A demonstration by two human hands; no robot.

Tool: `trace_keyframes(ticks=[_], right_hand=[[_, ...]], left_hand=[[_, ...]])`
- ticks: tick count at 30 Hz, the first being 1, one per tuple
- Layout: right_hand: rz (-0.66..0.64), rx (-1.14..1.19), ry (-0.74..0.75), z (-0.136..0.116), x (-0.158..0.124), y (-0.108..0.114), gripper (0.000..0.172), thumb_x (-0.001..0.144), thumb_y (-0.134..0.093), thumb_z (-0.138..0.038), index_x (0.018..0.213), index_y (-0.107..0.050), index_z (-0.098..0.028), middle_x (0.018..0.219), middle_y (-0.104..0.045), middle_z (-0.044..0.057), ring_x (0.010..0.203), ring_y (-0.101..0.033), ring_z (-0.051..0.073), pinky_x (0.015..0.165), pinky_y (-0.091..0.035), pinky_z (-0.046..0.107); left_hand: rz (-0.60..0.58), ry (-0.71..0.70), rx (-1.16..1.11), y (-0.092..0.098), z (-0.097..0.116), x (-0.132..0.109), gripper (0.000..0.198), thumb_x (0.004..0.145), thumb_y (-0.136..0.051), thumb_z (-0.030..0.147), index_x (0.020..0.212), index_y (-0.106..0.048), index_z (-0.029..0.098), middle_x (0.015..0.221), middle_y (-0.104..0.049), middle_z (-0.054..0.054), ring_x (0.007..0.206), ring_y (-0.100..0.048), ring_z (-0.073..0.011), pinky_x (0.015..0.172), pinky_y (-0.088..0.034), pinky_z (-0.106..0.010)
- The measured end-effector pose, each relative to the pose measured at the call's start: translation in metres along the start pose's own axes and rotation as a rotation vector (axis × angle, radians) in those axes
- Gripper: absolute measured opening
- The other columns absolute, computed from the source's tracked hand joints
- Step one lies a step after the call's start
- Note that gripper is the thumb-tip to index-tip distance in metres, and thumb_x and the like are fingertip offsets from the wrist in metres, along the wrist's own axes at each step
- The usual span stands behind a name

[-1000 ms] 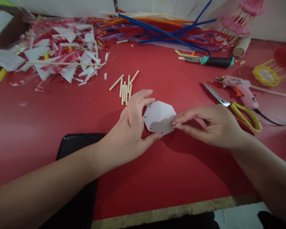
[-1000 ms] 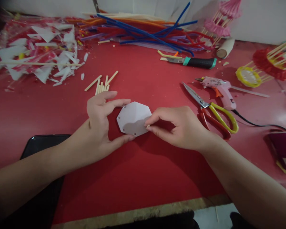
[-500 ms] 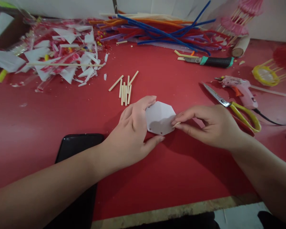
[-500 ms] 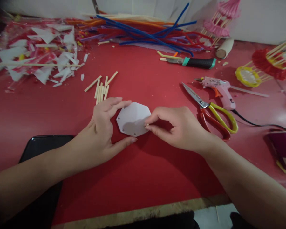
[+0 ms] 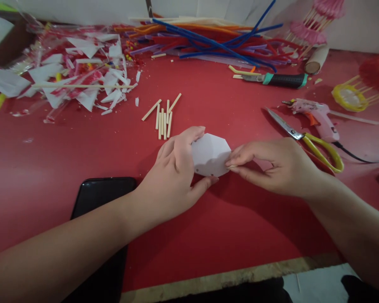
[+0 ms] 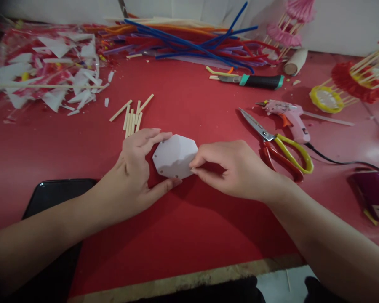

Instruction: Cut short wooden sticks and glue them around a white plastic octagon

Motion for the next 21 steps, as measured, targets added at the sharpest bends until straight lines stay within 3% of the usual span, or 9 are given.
trace_keyframes(ticks=[21], right_hand=[[0.003,-0.063,-0.025,-0.0076,0.0025,-0.0001,0.007,0.086,-0.064,-0.019,0.089,-0.067,-0.024,0.091,-0.078,-0.001,0.083,-0.075,0.018,0.072,-0.055,0.028]], left_hand=[[-0.007,0.058,-0.064,0.0004,-0.0001,0.0019,0.08,0.077,-0.079,0.024,0.141,-0.033,0.015,0.146,-0.047,-0.023,0.139,-0.045,-0.0379,0.113,-0.041,-0.059]])
Point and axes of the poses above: each hand's wrist, its own x-axis towards the middle knuckle, its own y-axis out of the back of the hand, z = x × y, the point moved 5 cm from there along x, towards the middle knuckle
